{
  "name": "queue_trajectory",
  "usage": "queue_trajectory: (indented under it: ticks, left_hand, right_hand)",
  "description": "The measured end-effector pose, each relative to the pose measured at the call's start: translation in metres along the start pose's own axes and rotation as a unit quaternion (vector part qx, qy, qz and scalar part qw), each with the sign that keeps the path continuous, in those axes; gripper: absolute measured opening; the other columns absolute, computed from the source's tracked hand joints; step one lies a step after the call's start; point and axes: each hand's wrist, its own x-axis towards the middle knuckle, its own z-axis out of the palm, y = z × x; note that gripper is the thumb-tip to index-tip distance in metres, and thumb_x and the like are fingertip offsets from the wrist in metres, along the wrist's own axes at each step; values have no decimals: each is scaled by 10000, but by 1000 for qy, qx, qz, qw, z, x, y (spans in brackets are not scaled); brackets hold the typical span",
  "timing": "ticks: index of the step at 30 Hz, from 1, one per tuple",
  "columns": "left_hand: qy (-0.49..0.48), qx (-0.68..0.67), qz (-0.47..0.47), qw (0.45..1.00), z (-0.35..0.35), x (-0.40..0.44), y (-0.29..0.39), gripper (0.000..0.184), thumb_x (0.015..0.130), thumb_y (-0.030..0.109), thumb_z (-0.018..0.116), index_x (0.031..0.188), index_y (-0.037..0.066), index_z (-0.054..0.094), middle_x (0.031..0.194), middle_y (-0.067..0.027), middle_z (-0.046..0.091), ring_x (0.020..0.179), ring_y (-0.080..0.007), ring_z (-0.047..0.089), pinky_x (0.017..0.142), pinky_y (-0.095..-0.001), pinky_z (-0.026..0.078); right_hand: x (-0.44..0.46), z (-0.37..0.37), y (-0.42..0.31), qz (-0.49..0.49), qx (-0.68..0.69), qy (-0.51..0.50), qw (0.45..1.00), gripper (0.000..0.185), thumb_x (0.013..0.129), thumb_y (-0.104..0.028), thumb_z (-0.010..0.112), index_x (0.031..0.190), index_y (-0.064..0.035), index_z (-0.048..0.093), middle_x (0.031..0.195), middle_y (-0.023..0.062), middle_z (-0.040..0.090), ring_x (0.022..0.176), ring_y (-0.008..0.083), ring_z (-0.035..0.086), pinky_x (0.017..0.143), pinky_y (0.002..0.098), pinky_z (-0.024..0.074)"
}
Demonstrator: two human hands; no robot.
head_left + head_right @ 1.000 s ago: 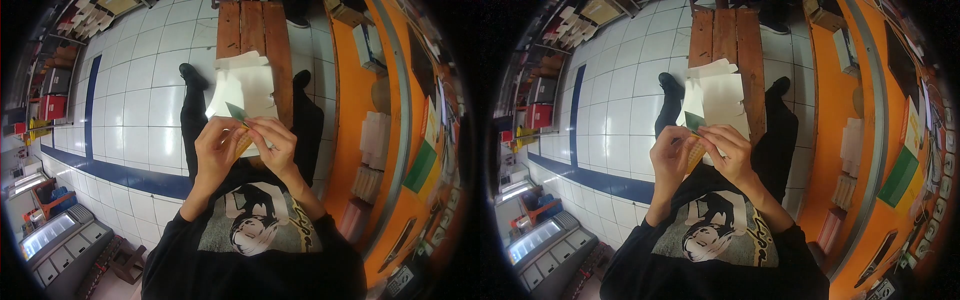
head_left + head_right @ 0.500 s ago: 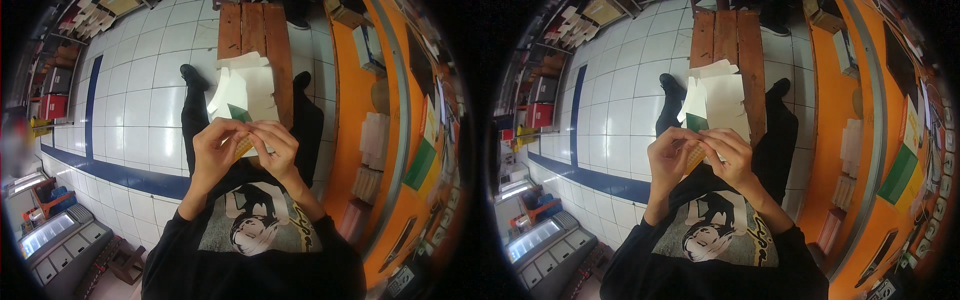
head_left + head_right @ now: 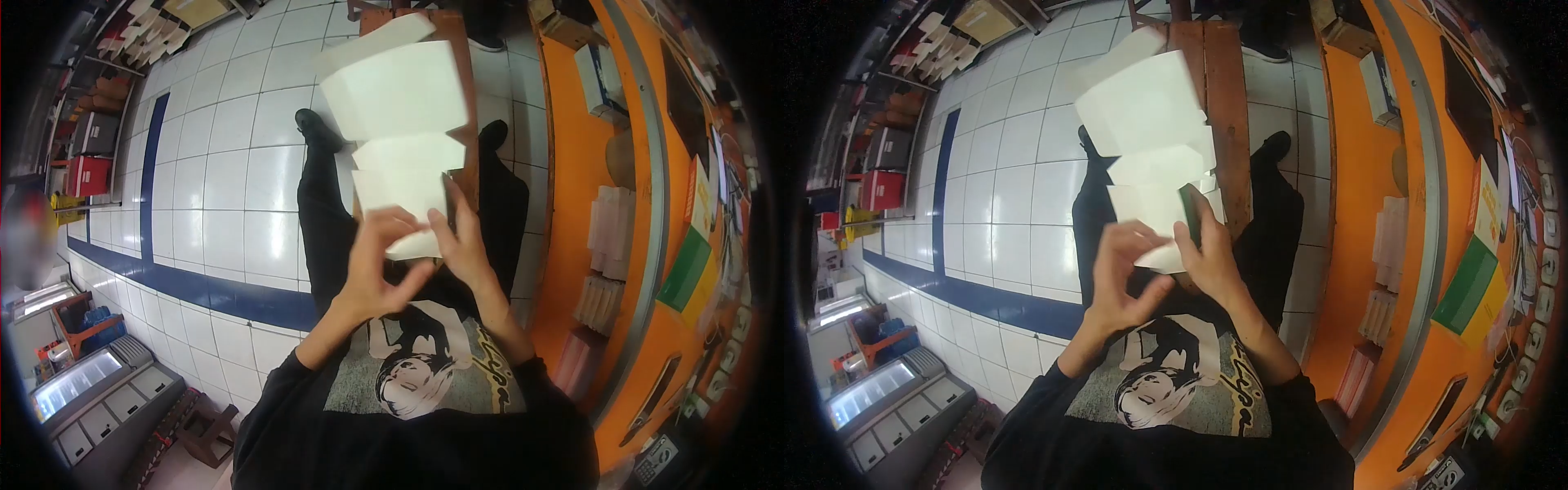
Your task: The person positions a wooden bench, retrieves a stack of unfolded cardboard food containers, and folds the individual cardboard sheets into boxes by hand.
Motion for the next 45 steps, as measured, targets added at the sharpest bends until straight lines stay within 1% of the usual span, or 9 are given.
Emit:
queue_trajectory:
  ticks: [1,3,6,9,11,13,20,25,45]
  left_hand:
    - [67,-143,-52,986,3,4,-3,484,752,19,685,1164,-26,437,1132,-140,492,1029,-229,537,899,-356,450]
    - [104,-123,-140,977,-6,20,5,533,811,91,682,1208,-27,345,1164,-148,463,1060,-235,528,880,-349,472]
    - [76,-101,-228,966,-8,38,-11,541,905,192,598,1280,-4,261,1250,-165,382,1040,-219,510,724,-304,494]
    - [62,-16,-260,964,-18,46,-38,335,925,161,577,1155,-28,423,1093,-114,518,876,-161,556,688,-264,487]
    - [95,-100,-235,962,-15,42,-54,117,921,54,558,954,-58,556,868,-101,636,821,-152,646,709,-275,536]
    - [122,-148,-240,952,-6,32,-57,116,918,47,560,976,-53,557,881,-94,639,817,-146,644,714,-268,536]
    - [212,-268,-272,900,32,10,-47,223,851,9,651,1051,-28,560,1025,-121,640,954,-188,630,867,-343,532]
    - [173,-272,-292,900,42,5,-49,205,862,38,652,1041,-33,580,1013,-127,649,929,-199,642,839,-350,548]
    - [180,-273,-286,901,30,4,-43,240,849,44,671,1060,-29,584,1021,-105,636,904,-178,636,791,-320,562]
  right_hand:
    - [-2,2,2,-68,-121,9,990,569,836,-65,577,1347,57,360,1150,225,567,1079,309,559,923,348,432]
    - [-6,12,-7,-142,-283,3,948,712,732,29,617,1377,37,315,1206,269,516,1090,420,531,900,408,458]
    - [-14,26,-2,-188,-407,-22,894,779,693,35,666,1387,-11,315,1217,211,515,1040,364,558,894,416,467]
    - [-19,30,6,-194,-463,-9,865,688,714,19,686,1337,-34,398,1210,196,538,1040,358,573,893,415,478]
    - [-15,25,15,-222,-423,27,878,600,735,-8,692,1285,-41,454,1204,196,547,1029,350,588,877,407,492]
    - [-14,23,20,-253,-354,79,897,345,768,-82,718,1090,-38,601,1167,194,583,972,326,636,793,374,539]
    - [-5,18,0,-229,-290,149,917,234,772,-53,690,993,-12,628,1089,160,623,885,303,667,726,350,552]
    - [-2,8,1,-149,-206,155,955,144,766,-23,683,888,11,614,1039,167,643,959,313,639,827,360,493]
    - [-8,5,-24,-242,-244,43,938,253,733,11,676,975,23,602,1127,159,619,1015,341,609,841,377,508]
